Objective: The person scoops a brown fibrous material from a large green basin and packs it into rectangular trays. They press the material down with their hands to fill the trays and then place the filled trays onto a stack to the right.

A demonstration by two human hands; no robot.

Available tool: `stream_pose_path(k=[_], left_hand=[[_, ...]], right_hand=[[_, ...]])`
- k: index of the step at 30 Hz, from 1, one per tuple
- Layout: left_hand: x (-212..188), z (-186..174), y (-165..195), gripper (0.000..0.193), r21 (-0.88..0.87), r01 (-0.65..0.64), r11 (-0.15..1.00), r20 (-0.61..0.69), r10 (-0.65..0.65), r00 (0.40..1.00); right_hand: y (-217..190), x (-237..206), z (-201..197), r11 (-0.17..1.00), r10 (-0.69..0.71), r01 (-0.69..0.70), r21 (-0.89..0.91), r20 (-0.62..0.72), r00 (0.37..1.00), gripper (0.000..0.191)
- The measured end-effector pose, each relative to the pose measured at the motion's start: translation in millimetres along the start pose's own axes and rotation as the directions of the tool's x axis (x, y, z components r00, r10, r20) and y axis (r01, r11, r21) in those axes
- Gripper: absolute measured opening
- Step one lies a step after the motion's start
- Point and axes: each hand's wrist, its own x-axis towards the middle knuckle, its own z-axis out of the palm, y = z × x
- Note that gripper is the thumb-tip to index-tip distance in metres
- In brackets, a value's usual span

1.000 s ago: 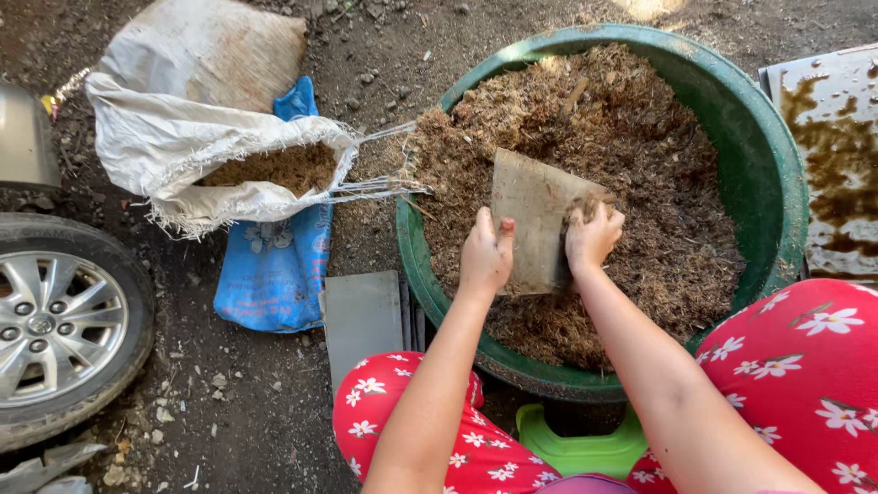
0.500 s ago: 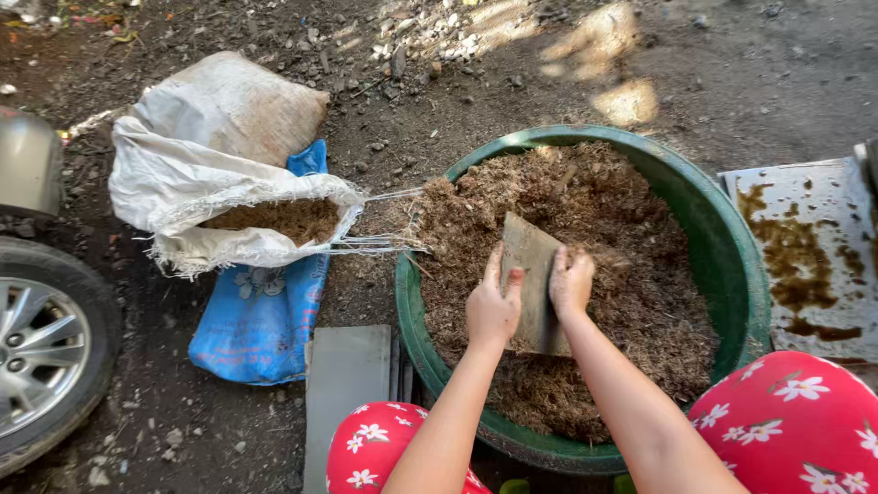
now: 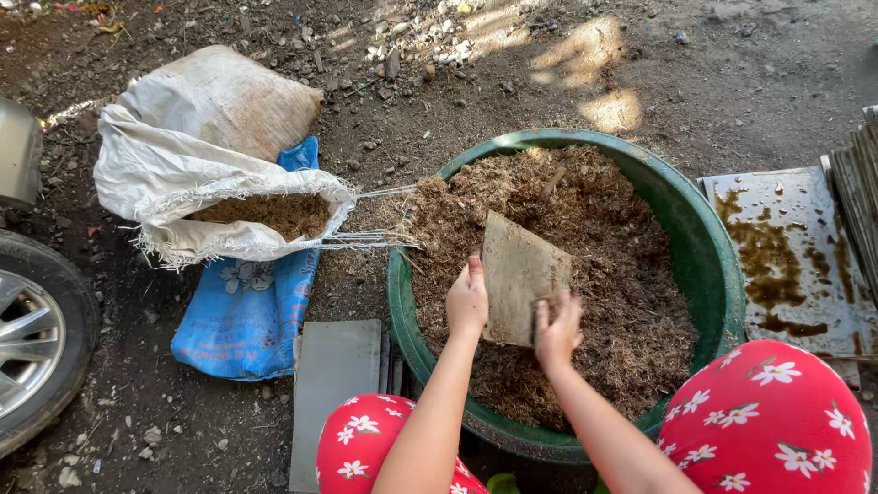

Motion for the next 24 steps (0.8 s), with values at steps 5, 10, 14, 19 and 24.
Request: stream_pose_path(k=[5, 10, 14, 19, 24], left_hand=[[-8, 3, 2, 0.085, 0.045, 0.183, 0.982, 0.071, -0.186, 0.980], [5, 3, -2, 0.092, -0.035, 0.087, 0.996, 0.017, -0.086, 0.996], [19, 7, -32, 0.099, -0.253, 0.154, 0.955, 0.160, -0.116, 0.980], [11, 8, -68, 0.116, -0.376, 0.385, 0.843, 0.357, -0.251, 0.900], [11, -3, -76, 0.116, -0.227, 0.355, 0.907, 0.298, -0.283, 0.912]], right_hand=[[-33, 62, 9, 0.954, 0.201, -0.192, 0.232, -0.015, 0.980, 0.073], [-100, 76, 33, 0.934, -0.287, 0.285, 0.217, -0.019, 0.958, 0.053], [-88, 18, 58, 0.838, -0.542, 0.521, 0.161, 0.149, 0.827, 0.047], [-13, -42, 29, 0.906, -0.395, 0.424, -0.018, 0.326, 0.859, 0.046], [50, -10, -2, 0.890, -0.044, 0.179, -0.418, 0.313, 0.949, 0.047]])
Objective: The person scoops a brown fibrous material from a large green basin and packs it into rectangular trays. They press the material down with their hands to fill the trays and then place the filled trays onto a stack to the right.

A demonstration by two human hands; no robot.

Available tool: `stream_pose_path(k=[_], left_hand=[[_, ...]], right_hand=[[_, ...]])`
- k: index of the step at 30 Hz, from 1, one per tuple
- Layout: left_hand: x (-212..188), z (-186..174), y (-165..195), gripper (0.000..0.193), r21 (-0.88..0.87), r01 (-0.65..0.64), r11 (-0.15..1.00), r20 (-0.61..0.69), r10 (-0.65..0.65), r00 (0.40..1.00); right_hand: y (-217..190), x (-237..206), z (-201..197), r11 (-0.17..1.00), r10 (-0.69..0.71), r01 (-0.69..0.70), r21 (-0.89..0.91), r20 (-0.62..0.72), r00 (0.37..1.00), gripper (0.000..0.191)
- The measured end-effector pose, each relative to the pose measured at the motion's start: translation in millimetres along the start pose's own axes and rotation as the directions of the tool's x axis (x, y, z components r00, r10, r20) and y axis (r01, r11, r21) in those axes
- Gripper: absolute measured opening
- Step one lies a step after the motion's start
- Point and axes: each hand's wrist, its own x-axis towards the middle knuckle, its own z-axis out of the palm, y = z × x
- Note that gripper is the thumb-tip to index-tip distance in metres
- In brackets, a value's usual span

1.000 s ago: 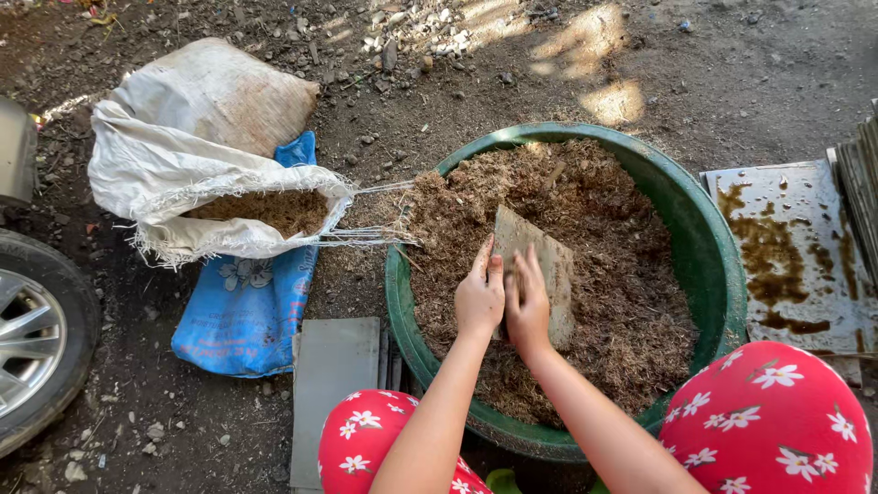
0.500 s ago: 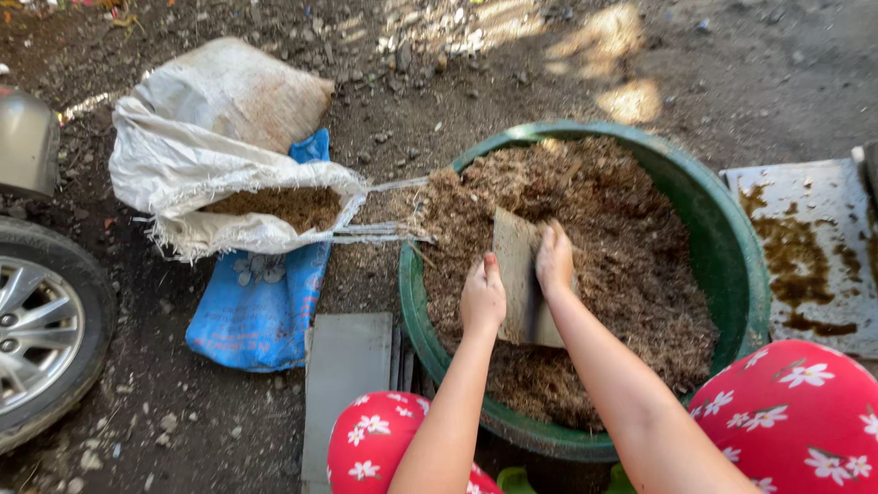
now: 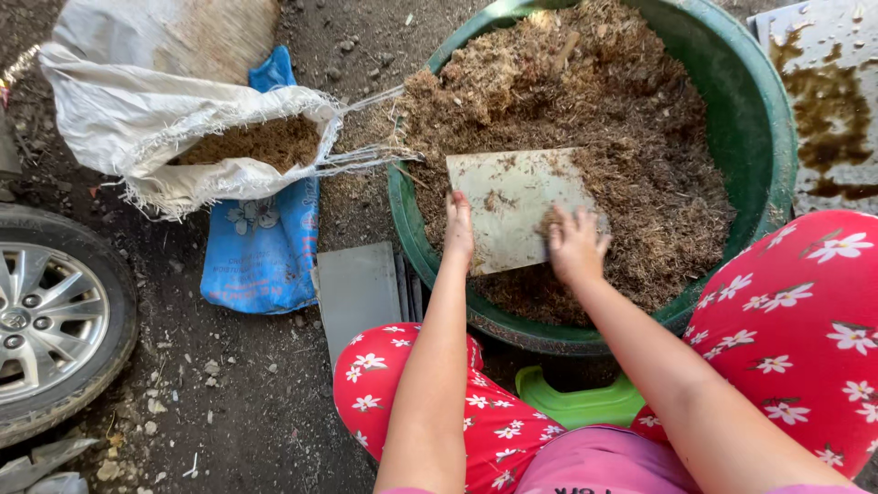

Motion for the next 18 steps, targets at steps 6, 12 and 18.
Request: stream_pose_path(k=[6, 12, 18], left_hand=[[-1, 15, 11, 0.106, -0.107, -0.104, 0.989, 0.002, 0.105, 0.995], [-2, 26, 52, 0.096, -0.105, -0.016, 0.994, -0.029, 0.013, 0.999], [-7, 42, 51, 0.099, -0.050, -0.010, 0.999, -0.032, 0.008, 0.999]], right_hand=[[65, 18, -4, 0.955, 0.296, -0.294, 0.034, -0.105, 0.949, 0.073], [37, -10, -8, 0.867, 0.362, -0.168, -0.468, 0.361, 0.860, 0.070], [-2, -41, 26, 0.673, -0.077, 0.431, -0.601, 0.523, 0.849, 0.105]])
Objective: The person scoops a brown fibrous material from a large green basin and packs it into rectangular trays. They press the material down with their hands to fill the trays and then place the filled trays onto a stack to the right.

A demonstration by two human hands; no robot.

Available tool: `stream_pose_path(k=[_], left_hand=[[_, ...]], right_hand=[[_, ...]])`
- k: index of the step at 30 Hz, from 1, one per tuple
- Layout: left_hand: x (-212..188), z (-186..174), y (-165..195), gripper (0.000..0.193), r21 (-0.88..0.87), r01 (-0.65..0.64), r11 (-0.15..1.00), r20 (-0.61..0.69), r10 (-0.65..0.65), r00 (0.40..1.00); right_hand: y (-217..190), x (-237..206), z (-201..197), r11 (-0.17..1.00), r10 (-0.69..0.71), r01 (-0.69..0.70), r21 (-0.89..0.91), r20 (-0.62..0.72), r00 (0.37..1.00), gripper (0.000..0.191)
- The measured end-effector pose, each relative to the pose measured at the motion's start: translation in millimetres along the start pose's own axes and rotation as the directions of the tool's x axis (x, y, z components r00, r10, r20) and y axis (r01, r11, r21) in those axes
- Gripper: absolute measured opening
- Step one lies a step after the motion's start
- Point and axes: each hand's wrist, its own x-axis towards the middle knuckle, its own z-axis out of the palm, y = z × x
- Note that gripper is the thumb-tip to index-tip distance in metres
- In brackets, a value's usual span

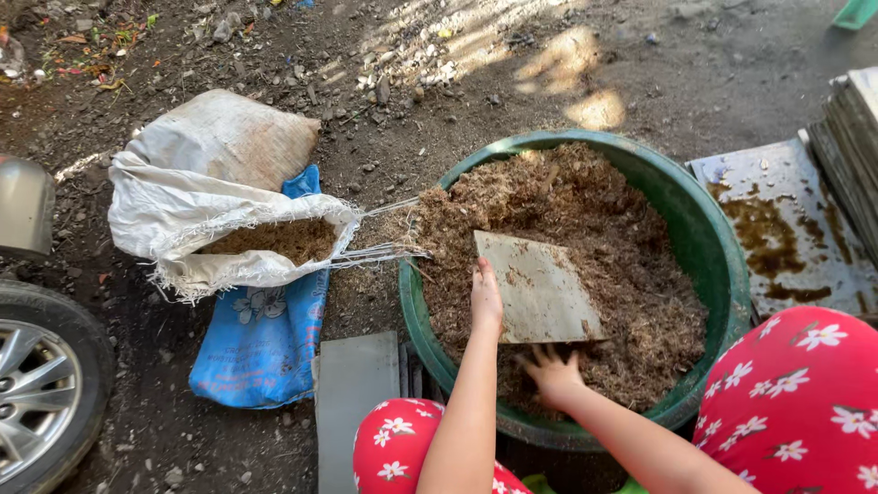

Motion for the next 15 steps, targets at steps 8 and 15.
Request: stream_pose_path(k=[8, 15], left_hand=[[-7, 9, 3, 0.103, 0.062, -0.013, 0.998, -0.036, 0.016, 0.999], [2, 13, -3, 0.101, 0.029, -0.025, 0.999, -0.040, 0.026, 0.999]], right_hand=[[3, 38, -25, 0.997, 0.071, -0.066, -0.034, 0.195, 0.978, 0.127], [5, 34, -11, 0.995, -0.012, 0.020, -0.102, 0.080, 0.997, 0.091]])
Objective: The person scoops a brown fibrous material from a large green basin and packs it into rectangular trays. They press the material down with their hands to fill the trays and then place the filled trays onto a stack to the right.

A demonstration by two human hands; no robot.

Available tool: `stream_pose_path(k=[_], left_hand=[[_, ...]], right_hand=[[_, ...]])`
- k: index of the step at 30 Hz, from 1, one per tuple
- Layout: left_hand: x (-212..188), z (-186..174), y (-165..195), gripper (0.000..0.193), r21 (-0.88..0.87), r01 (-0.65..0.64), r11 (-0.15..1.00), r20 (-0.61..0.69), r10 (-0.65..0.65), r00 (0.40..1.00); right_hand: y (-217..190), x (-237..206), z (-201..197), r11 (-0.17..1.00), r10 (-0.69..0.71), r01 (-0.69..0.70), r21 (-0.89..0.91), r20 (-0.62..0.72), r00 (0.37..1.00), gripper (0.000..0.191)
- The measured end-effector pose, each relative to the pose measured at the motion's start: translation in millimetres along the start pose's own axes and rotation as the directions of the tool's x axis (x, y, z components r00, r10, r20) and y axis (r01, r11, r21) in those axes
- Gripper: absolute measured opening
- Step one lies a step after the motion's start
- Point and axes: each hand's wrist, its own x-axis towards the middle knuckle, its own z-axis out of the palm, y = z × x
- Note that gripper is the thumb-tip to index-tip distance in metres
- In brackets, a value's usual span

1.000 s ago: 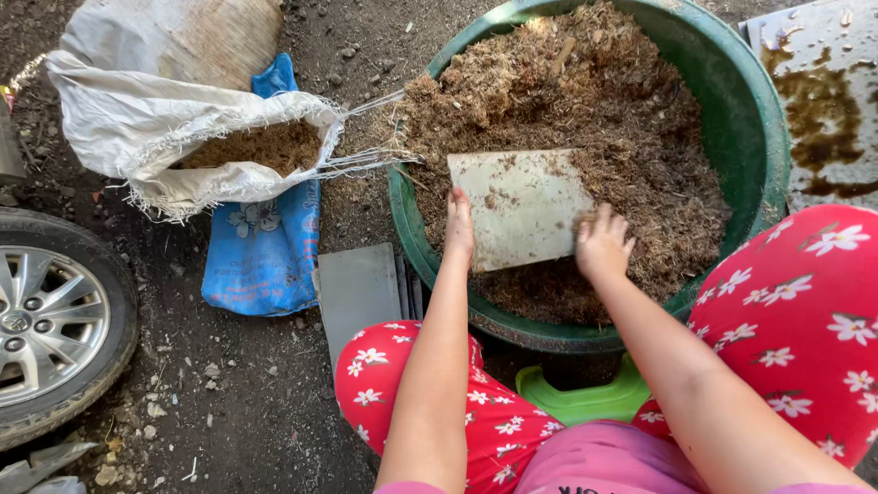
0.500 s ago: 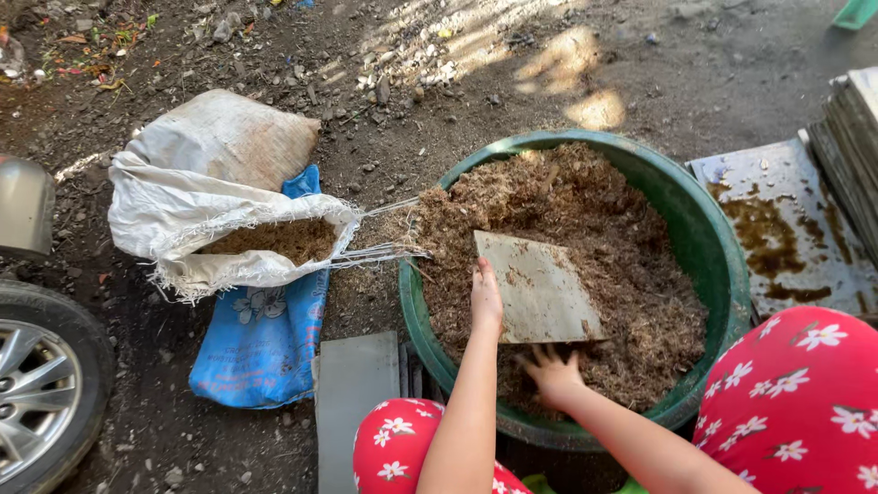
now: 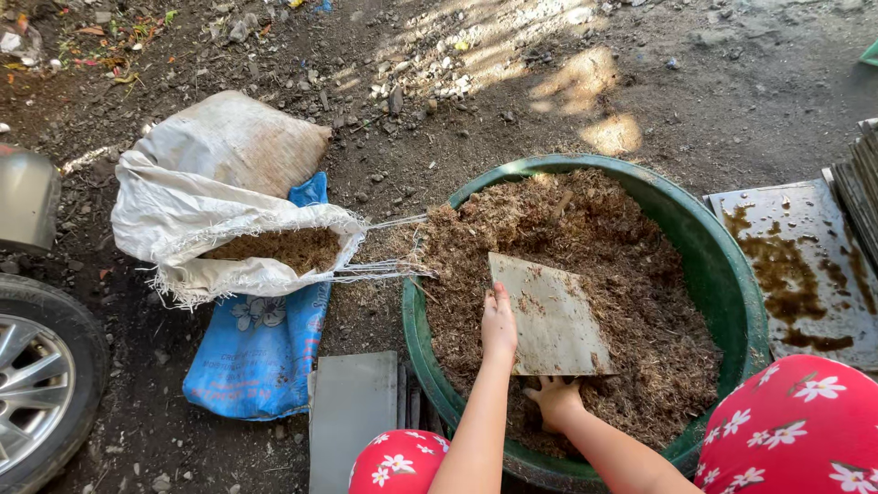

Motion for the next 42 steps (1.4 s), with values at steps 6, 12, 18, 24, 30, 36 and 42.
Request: stream_pose_path(k=[6, 12, 18, 24, 30, 36, 42], left_hand=[[-3, 8, 7, 0.098, -0.024, 0.005, 1.000, 0.021, -0.005, 1.000], [-5, 8, 13, 0.094, -0.121, -0.025, 0.992, 0.029, 0.029, 0.999], [-7, 11, 23, 0.084, -0.431, -0.216, 0.876, 0.014, 0.246, 0.969], [-18, 10, 30, 0.083, -0.391, -0.223, 0.893, -0.027, 0.231, 0.973], [-23, 4, 32, 0.094, -0.482, -0.157, 0.862, 0.009, 0.184, 0.983], [-23, 6, 29, 0.092, -0.575, -0.111, 0.811, 0.044, 0.166, 0.985], [-21, 12, 30, 0.084, -0.654, -0.191, 0.732, 0.089, 0.325, 0.942]], right_hand=[[5, -13, 3, 0.998, -0.058, 0.056, 0.038, 0.047, 0.997, 0.080], [10, -27, 23, 0.996, -0.079, 0.083, 0.042, -0.078, 0.994, 0.066], [32, -49, 17, 0.967, -0.060, 0.123, 0.224, -0.271, 0.961, 0.057], [64, -80, -27, 0.911, -0.080, 0.182, 0.369, -0.275, 0.958, 0.072], [95, -106, -75, 0.831, -0.098, 0.171, 0.529, -0.164, 0.982, 0.073], [110, -86, -121, 0.468, 0.119, 0.171, 0.867, -0.253, 0.960, 0.055], [20, -41, -128, 0.654, 0.441, 0.371, 0.659, -0.731, 0.521, 0.051]])
